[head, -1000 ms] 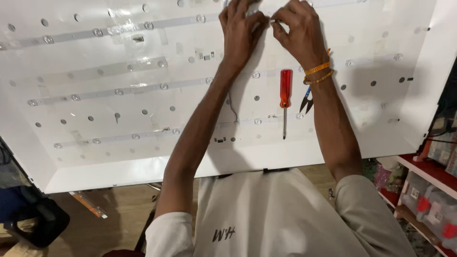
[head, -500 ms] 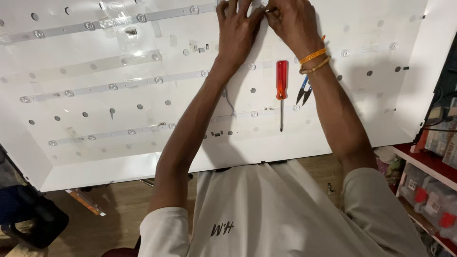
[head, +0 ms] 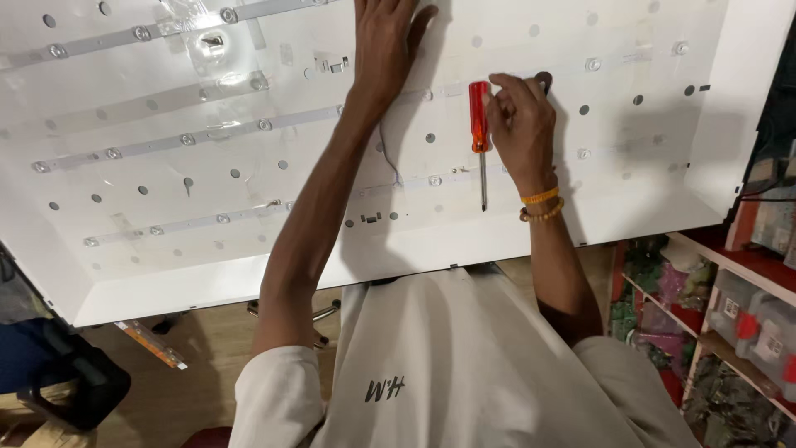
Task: The person secures LED light strips to a white perforated panel using a red screwdriver and small screws. They place screws into pre-drilled holes along the strips and tighten them, occasionally using a utility knife to adjust the strip or tape.
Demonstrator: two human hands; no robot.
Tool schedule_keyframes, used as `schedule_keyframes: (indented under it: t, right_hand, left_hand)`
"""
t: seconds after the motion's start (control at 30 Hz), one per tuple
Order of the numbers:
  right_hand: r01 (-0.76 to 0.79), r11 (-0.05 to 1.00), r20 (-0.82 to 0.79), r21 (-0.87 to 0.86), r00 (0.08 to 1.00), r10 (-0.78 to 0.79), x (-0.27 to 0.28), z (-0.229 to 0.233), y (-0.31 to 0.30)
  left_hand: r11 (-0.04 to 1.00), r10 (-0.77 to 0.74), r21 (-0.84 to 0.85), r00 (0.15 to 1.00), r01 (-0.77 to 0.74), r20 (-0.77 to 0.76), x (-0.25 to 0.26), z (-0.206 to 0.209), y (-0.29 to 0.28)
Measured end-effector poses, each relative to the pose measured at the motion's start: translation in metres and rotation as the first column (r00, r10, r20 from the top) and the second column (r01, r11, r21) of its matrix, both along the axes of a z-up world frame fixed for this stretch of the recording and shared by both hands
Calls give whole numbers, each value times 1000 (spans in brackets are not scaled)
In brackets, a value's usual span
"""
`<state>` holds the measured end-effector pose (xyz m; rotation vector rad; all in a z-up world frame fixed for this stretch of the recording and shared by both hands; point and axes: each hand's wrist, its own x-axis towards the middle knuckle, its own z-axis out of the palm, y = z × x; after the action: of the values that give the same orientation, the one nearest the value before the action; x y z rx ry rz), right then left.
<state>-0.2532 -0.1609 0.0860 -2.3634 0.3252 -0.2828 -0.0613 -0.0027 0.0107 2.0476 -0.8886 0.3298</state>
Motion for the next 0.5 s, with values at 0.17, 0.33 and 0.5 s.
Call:
schedule_keyframes:
  t: [0.17,0.33,0.5]
  right_hand:
    - [-5,1000,-191,14,982,8,-14,3,14]
    - [-65,976,-264,-207,965,8,-15,-10,22]
    - [-74,970,-117,-233,992,47,-15,-8,11]
  left_hand:
    - [953,-114,231,938,197,-329,-77,31,35]
    - [881,-200,383,952,279,-232,-129,33,59]
    - [893,-206,349,947,285,-247,-130,37,60]
